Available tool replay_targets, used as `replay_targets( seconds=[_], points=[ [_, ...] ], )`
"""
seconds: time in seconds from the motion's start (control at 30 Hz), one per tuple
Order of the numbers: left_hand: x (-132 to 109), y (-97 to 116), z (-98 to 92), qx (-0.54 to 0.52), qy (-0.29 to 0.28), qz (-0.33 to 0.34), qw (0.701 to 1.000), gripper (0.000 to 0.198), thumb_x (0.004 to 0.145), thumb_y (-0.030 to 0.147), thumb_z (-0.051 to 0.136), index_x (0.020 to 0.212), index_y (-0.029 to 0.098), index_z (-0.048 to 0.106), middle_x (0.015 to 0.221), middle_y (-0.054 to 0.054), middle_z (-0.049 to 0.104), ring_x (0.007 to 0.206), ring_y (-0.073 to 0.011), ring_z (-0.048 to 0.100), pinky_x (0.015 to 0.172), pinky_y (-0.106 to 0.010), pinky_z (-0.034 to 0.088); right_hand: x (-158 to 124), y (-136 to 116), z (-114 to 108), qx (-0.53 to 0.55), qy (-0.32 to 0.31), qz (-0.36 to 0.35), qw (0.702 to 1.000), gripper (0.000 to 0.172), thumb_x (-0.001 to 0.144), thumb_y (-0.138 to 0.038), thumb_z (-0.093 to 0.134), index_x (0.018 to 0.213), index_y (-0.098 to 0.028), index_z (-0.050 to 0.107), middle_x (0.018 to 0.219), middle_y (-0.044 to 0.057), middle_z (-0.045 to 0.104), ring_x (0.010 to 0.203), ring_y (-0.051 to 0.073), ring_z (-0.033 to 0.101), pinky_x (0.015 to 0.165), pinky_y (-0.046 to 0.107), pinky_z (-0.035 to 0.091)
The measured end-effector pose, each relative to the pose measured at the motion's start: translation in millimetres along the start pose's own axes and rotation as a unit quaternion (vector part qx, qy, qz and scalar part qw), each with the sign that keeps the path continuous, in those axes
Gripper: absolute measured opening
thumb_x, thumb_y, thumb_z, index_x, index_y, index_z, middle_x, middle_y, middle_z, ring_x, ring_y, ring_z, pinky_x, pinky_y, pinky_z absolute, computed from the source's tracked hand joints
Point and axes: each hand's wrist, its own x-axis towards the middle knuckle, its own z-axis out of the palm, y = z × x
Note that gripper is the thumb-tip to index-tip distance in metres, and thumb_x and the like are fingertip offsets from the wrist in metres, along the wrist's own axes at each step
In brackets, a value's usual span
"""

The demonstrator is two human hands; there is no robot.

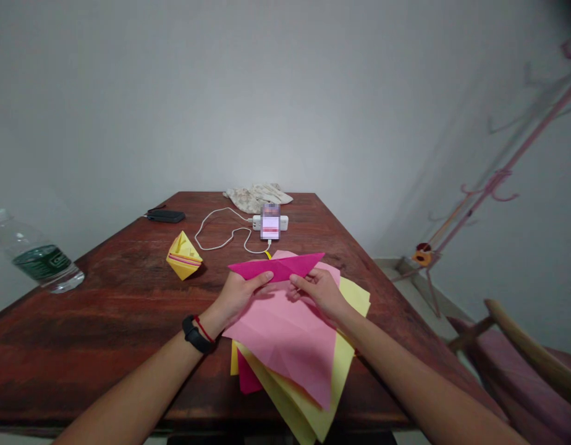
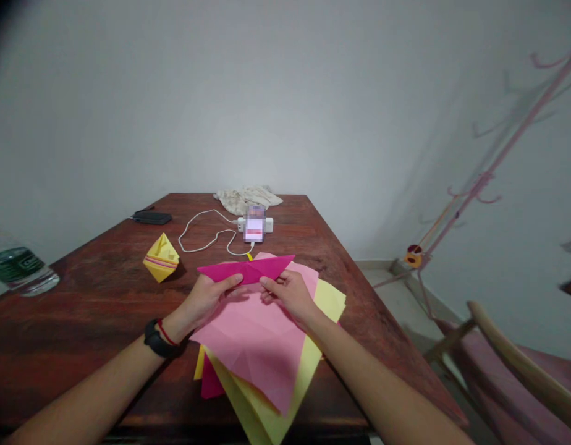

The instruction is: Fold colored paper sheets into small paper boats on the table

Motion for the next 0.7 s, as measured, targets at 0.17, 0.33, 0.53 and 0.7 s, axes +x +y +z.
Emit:
replay_targets(
  seconds=[0.17,0.33,0.53,0.7],
  points=[
    [1,-3,1.2,0.025,0.023,0.021,0.999,0.039,0.065,0.033,0.088,0.094,0.011,0.072,0.095,-0.010,0.075,0.080,-0.0223,0.072,0.073,-0.038,0.062,0,-1,-1,0.000,0.026,-0.015,1.000,0.035,0.070,-0.045,0.085,0.072,-0.012,0.072,0.062,0.006,0.070,0.050,0.015,0.064,0.051,0.027,0.055],
    [3,0,1.8,0.046,0.021,0.016,0.999,0.047,0.064,0.033,0.089,0.101,0.009,0.071,0.097,-0.013,0.077,0.078,-0.0251,0.074,0.072,-0.038,0.063,1,-3,-2,0.030,0.029,-0.012,0.999,0.042,0.075,-0.053,0.079,0.068,-0.011,0.072,0.059,0.009,0.069,0.049,0.016,0.065,0.048,0.027,0.053],
    [9,6,-4.6,0.124,0.041,0.102,0.986,0.036,0.070,0.039,0.083,0.081,0.010,0.065,0.062,-0.005,0.071,0.051,-0.0173,0.067,0.052,-0.028,0.058,7,-10,-12,0.110,0.093,-0.021,0.989,0.045,0.079,-0.061,0.070,0.081,-0.016,0.071,0.060,0.005,0.067,0.048,0.015,0.062,0.046,0.026,0.053],
    [13,7,-12.6,0.123,-0.012,0.104,0.987,0.050,0.073,0.045,0.081,0.103,0.016,0.053,0.049,0.006,0.061,0.035,-0.0111,0.053,0.038,-0.021,0.045,11,-22,-22,0.143,0.131,-0.017,0.981,0.040,0.075,-0.057,0.077,0.084,-0.019,0.071,0.081,0.005,0.072,0.061,0.013,0.064,0.057,0.024,0.054]
  ],
)
